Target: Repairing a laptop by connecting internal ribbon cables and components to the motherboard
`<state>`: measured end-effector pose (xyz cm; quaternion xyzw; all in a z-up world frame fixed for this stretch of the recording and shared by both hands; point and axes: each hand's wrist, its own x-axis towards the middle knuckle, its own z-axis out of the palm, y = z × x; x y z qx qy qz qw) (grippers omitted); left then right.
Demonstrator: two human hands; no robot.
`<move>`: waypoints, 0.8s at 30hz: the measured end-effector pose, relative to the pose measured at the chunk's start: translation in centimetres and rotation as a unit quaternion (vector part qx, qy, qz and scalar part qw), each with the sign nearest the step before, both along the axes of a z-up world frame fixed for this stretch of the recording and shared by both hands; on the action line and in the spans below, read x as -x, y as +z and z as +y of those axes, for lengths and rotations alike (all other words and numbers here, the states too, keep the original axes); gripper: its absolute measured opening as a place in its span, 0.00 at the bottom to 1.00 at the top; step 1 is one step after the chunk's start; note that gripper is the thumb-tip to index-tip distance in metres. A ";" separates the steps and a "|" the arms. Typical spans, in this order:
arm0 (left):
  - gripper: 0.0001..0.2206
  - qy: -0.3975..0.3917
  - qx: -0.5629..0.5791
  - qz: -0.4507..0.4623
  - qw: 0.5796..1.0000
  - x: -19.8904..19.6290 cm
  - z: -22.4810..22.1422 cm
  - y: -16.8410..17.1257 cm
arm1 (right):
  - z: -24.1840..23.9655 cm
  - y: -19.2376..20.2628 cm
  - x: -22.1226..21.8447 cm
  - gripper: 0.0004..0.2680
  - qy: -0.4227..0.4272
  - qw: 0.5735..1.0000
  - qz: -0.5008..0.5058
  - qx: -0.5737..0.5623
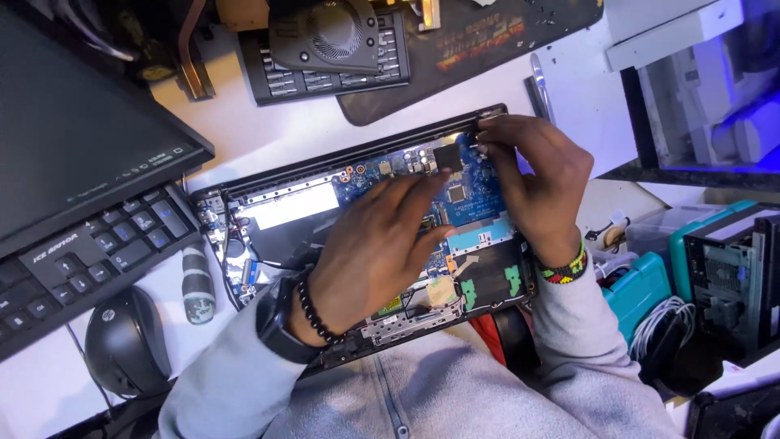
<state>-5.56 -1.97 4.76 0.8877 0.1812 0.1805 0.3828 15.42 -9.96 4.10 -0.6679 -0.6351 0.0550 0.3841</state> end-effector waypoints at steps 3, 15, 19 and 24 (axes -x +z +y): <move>0.22 -0.023 0.094 -0.013 0.995 -0.6 0.4 -0.7 | -0.6 -0.1 0.3 0.06 0.010 1.000 0.015 0.004; 0.19 -0.004 0.065 0.008 0.998 -0.9 0.2 -1.2 | -0.9 -1.1 1.1 0.03 -0.040 0.997 0.045 -0.044; 0.21 -0.026 0.030 0.052 0.998 -1.6 -0.1 0.0 | -1.2 -2.0 0.4 0.02 -0.055 0.996 0.036 -0.053; 0.21 0.018 -0.046 0.064 0.997 -4.0 0.7 1.0 | -1.1 -2.2 0.6 0.03 -0.069 0.995 0.063 -0.042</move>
